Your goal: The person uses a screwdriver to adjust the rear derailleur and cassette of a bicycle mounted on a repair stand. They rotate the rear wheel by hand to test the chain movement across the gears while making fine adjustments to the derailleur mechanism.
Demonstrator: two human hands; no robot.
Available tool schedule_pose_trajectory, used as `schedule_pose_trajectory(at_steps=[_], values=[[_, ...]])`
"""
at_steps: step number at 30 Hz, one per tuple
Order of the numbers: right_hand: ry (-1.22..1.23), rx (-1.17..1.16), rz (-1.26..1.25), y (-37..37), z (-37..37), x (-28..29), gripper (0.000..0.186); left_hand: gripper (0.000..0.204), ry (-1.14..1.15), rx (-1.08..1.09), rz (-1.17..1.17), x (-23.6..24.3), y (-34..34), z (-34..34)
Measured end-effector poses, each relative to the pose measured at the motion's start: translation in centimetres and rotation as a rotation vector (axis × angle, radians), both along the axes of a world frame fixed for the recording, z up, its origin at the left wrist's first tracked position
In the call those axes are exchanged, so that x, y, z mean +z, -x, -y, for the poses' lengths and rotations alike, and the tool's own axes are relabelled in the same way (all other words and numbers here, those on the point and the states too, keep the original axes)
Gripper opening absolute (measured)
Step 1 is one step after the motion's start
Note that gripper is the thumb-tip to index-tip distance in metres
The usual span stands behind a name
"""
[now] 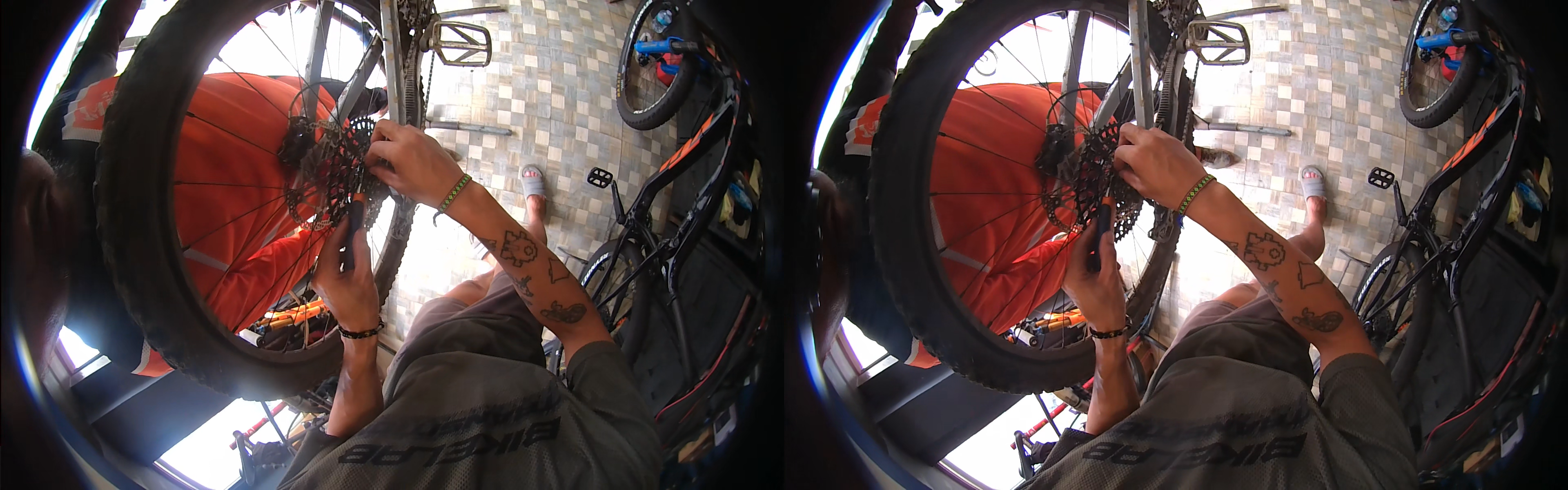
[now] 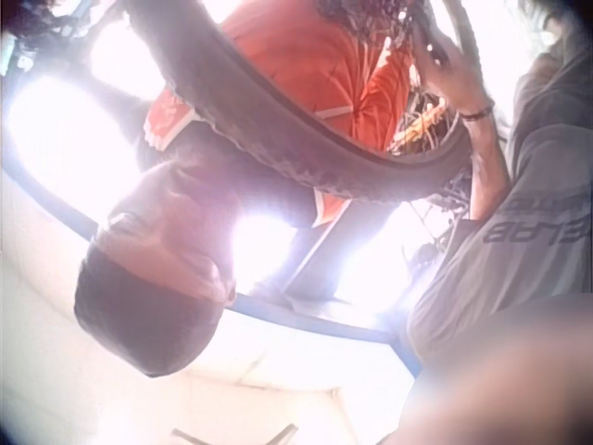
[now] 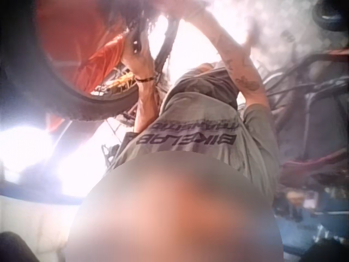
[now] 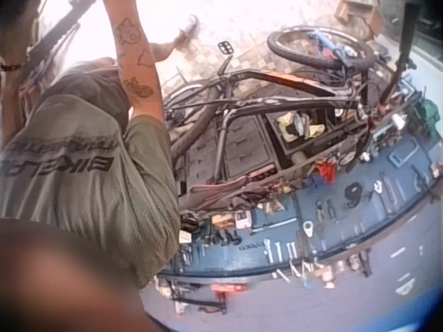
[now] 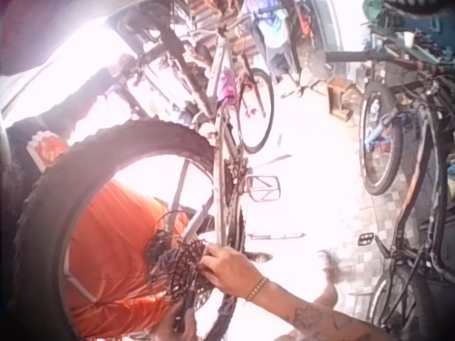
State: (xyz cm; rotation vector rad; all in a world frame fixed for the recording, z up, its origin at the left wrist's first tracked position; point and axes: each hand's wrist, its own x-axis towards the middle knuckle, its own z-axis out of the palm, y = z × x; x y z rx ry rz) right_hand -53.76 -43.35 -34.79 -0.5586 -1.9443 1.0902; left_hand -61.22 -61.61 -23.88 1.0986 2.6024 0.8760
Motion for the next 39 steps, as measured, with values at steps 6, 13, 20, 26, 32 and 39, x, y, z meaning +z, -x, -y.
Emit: schedule_pose_trajectory(at_steps=[6, 13, 20, 26, 32, 39], values=[[0.051, 0.047, 0.015, -0.1, -0.4, 0.3, 0.005, 0.032, -0.044, 0.021, 0.063, -0.3, 0.3, 0.3], [0.112, 0.080, -0.033, -0.2, -0.8, 0.5, 0.005, 0.035, 0.085, -0.029, -0.061, 2.7, -0.6, -0.5], [0.125, 0.043, -0.004, 0.0, -0.7, 0.4, 0.012, 0.035, 0.214, -0.108, -0.138, 5.3, -1.5, -3.0], [0.089, 0.000, 0.049, 0.4, 0.0, 0.4, 0.010, 0.038, 0.282, -0.094, -0.132, 5.8, -1.1, -3.4], [0.080, 0.006, 0.090, 0.2, -0.2, 0.2, 0.007, 0.038, 0.318, -0.131, -0.198, 5.6, -1.3, -4.5], [0.104, 0.035, 0.070, -0.1, -0.4, 0.8, 0.006, 0.037, 0.196, -0.039, -0.054, 4.5, -1.4, -3.8]])
